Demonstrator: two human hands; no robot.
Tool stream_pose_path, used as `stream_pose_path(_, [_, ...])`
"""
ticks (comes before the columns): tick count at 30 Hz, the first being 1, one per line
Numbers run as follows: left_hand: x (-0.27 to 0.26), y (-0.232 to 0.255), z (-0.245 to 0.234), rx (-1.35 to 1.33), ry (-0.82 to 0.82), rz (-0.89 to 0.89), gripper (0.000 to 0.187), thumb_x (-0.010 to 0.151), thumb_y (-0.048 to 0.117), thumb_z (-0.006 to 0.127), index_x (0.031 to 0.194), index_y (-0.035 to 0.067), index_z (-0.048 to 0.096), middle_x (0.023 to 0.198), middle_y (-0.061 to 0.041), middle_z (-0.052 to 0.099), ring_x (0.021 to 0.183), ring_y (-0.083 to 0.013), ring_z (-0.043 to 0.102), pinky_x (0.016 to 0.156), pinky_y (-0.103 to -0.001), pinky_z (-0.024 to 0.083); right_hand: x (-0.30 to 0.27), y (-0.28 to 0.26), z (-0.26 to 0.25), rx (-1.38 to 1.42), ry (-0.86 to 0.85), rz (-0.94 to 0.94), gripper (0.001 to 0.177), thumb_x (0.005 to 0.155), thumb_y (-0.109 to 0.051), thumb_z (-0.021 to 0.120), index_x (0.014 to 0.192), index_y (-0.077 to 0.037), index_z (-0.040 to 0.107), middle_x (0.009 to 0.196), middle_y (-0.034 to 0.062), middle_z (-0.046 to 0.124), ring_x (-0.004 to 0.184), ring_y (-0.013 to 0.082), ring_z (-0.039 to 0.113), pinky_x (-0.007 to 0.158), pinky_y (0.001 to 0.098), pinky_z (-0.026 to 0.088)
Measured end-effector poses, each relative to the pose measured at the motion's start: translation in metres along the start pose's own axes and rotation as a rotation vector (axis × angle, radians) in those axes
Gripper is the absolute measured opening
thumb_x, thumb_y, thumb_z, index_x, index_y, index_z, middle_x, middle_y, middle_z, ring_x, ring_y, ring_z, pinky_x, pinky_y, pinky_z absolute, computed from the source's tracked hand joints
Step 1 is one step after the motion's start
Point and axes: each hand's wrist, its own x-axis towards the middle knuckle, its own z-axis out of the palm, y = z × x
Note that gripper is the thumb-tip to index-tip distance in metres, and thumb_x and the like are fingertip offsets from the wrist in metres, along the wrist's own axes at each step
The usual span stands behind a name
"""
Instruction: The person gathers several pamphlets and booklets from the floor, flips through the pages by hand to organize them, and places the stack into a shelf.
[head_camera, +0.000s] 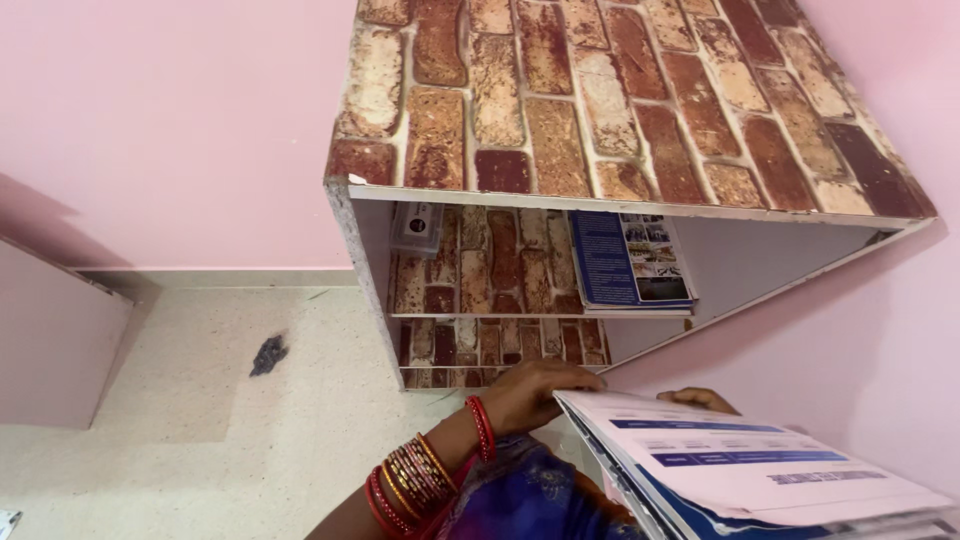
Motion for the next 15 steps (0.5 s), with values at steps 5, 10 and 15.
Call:
stream_pose_path(5, [0.059,0.046,-0.039,-0.2,0.156,-0.178,0.058,0.091,0.008,0.073,0.145,0.013,0.052,0.131,-0.011,0.069,0.124,-0.025,0.067,0.106,-0.039,0.056,0.012,-0.067,-0.004,-0.132,0.023,-0.265,0.031,0.099,-0.007,0.064,0.129,0.0,0.061,0.123,0.0083,0.068,0.112,0.0163,0.064,0.096,0.0301,0.055])
stream_pose_path(10, [0.1,0.071,-0.071,-0.362,0.397,-0.117,0.056,0.091,0.007,0.073,0.141,0.001,0.049,0.131,-0.016,0.068,0.122,-0.0254,0.067,0.102,-0.04,0.06,0.04,-0.177,0.012,-0.248,-0.051,-0.436,0.031,0.101,-0.009,0.064,0.13,-0.001,0.061,0.123,0.0073,0.068,0.111,0.0151,0.064,0.095,0.0287,0.055])
stream_pose_path(15, [0.125,0.069,-0.105,-0.372,0.516,-0.18,0.046,0.097,0.016,0.067,0.134,-0.004,0.051,0.12,-0.016,0.069,0.107,-0.0203,0.068,0.092,-0.035,0.06,0.103,-0.249,0.067,-0.399,-0.085,-0.306,0.037,0.102,-0.014,0.064,0.136,0.002,0.06,0.122,0.0072,0.069,0.108,0.0126,0.065,0.092,0.0261,0.054])
